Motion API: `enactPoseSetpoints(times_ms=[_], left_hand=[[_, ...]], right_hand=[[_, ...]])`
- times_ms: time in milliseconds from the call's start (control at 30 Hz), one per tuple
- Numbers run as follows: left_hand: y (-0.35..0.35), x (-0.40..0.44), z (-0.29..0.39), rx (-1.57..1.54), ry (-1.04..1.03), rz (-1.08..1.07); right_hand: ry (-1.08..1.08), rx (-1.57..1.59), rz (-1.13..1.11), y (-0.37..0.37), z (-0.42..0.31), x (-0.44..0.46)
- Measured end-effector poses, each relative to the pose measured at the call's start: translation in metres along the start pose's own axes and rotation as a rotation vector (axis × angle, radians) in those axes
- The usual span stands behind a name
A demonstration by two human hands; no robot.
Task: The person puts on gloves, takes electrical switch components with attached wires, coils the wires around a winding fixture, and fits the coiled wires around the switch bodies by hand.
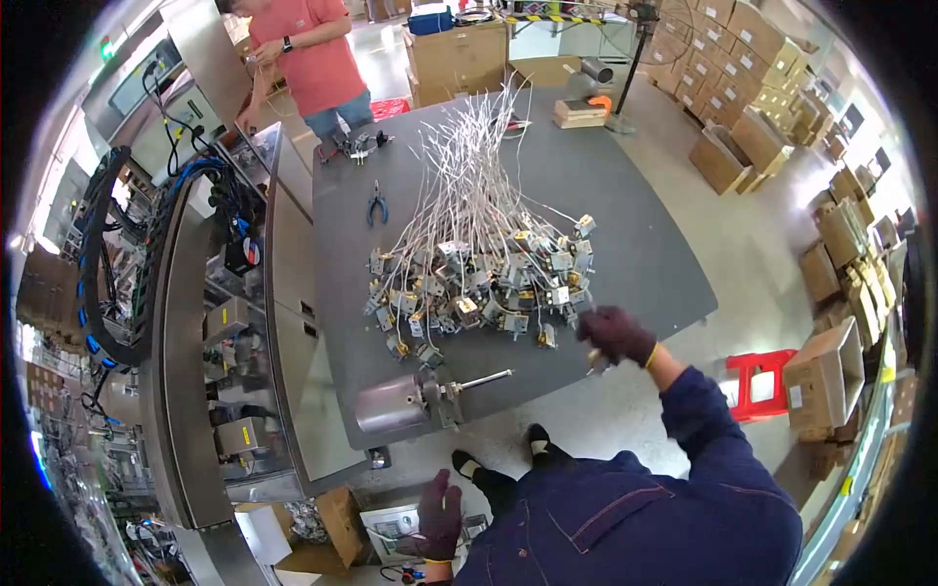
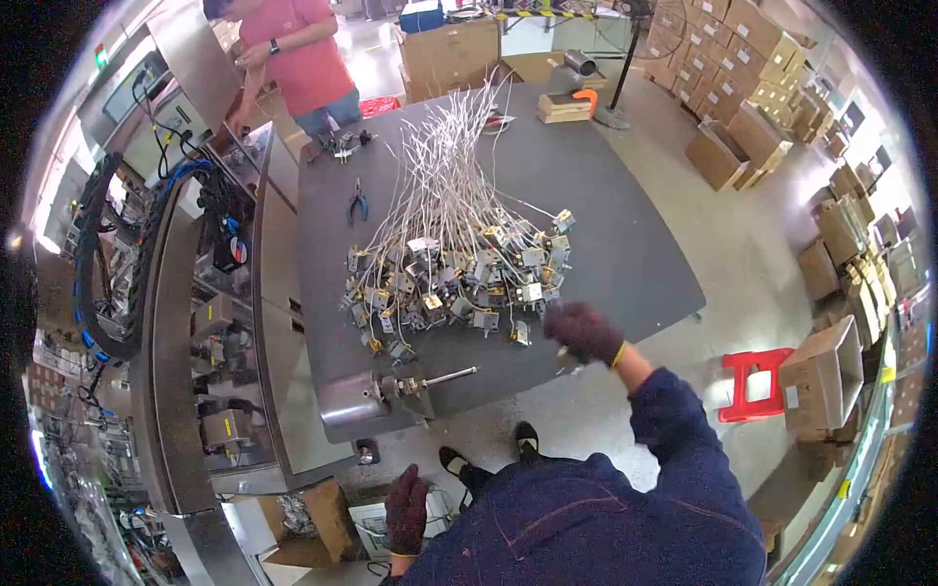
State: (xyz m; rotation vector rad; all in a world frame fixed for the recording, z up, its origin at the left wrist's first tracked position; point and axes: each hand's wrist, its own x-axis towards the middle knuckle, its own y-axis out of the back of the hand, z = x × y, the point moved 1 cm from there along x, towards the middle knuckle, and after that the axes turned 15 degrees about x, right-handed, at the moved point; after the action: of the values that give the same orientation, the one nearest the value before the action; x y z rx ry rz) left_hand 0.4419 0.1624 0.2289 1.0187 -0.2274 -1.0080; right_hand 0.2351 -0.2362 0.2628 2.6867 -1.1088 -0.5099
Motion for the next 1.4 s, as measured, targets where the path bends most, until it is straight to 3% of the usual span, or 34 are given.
enactPoseSetpoints(times_ms=[33, 100, 133, 167, 200, 233, 267, 300, 333, 367, 433, 500, 567, 600, 667, 700, 767, 800, 867, 900, 1033, 1100, 1167, 1233, 1267, 1333, 1367, 1400], left_hand=[[0.005, 0.009, 0.017, 0.007, -0.002, 0.01], [0.011, 0.024, 0.054, -0.531, -0.068, -0.099], [0.017, 0.032, 0.075, -0.521, -0.068, -0.088], [0.024, 0.039, 0.097, -0.777, -0.059, -0.125], [0.027, 0.04, 0.109, -1.032, -0.051, -0.159], [0.032, 0.039, 0.108, -1.023, -0.048, -0.143], [0.039, 0.037, 0.104, -0.831, -0.05, -0.223], [0.044, 0.034, 0.103, -0.64, -0.044, -0.302], [0.049, 0.018, 0.106, -0.733, 0.133, -0.345], [0.042, 0.011, 0.093, -0.734, 0.163, -0.336], [0.008, -0.007, 0.046, -0.058, -0.039, -0.358], [-0.043, -0.041, -0.013, 0.249, -0.163, -0.152], [-0.103, -0.09, -0.086, 0.547, -0.05, -0.25], [-0.102, -0.108, -0.091, 0.551, -0.035, -0.254], [-0.098, -0.134, -0.096, 0.35, 0.18, -0.286], [-0.102, -0.146, -0.11, 0.349, 0.185, -0.287], [-0.103, -0.171, -0.144, 0.448, 0.155, -0.461], [-0.098, -0.184, -0.153, 0.449, 0.164, -0.456], [-0.086, -0.201, -0.171, 0.563, 0.111, -0.565], [-0.081, -0.206, -0.175, 0.556, 0.118, -0.563], [-0.075, -0.211, -0.177, 0.715, 0.272, -0.649], [-0.065, -0.202, -0.165, 0.707, 0.294, -0.629], [-0.072, -0.192, -0.163, 0.698, 0.316, -0.73], [-0.086, -0.189, -0.172, 0.693, 0.329, -0.826], [-0.094, -0.187, -0.181, 0.643, 0.286, -0.794], [-0.082, -0.167, -0.166, 0.551, 0.304, -0.845], [-0.085, -0.162, -0.165, 0.534, 0.339, -0.783], [-0.115, -0.156, -0.195, 0.51, 0.222, -0.666]], right_hand=[[0.354, 0.018, -0.151, -0.015, 0.002, -0.007], [-0.25, 0.683, -0.207, -0.065, -0.052, -0.039], [-0.159, 0.748, -0.287, -0.092, -0.056, -0.043], [-0.065, 0.813, -0.369, -0.117, -0.057, -0.048], [0.283, 0.546, -0.371, -0.145, -0.045, -0.05], [0.455, 0.411, -0.381, -0.155, -0.045, -0.049], [0.629, 0.282, -0.367, -0.165, -0.044, -0.048], [0.319, 0.528, -0.496, -0.161, -0.058, -0.047], [-0.013, 0.76, -0.621, -0.157, -0.069, -0.046], [-0.034, 0.695, -0.524, -0.144, -0.079, -0.037], [-0.027, 0.605, -0.395, -0.122, -0.099, -0.017], [-0.003, 0.591, -0.387, -0.125, -0.115, -0.013], [0.141, 0.668, -0.413, -0.139, -0.134, -0.017], [-0.069, 0.735, -0.512, -0.148, -0.151, -0.033], [-0.005, 0.635, -0.741, -0.207, -0.118, -0.033], [-0.083, 0.567, -0.749, -0.22, -0.131, -0.042], [-0.151, 0.745, -0.893, -0.233, -0.147, -0.041], [-0.148, 0.746, -0.903, -0.239, -0.142, -0.042], [-0.568, 0.986, -0.798, -0.255, -0.126, -0.044], [-0.572, 0.979, -0.805, -0.255, -0.123, -0.045], [-0.389, 0.829, -0.778, -0.238, -0.112, -0.042], [0.578, -0.041, -0.557, -0.211, -0.106, -0.033], [0.725, -0.047, -0.521, -0.171, -0.088, -0.003], [0.622, -0.526, -0.208, -0.134, -0.098, 0.02], [0.624, -0.529, -0.207, -0.14, -0.083, 0.022], [0.351, -0.975, -0.616, -0.166, -0.031, 0.017], [0.629, -0.977, -0.512, -0.17, -0.024, -0.009], [0.831, -0.744, -0.488, -0.157, -0.069, -0.006]])
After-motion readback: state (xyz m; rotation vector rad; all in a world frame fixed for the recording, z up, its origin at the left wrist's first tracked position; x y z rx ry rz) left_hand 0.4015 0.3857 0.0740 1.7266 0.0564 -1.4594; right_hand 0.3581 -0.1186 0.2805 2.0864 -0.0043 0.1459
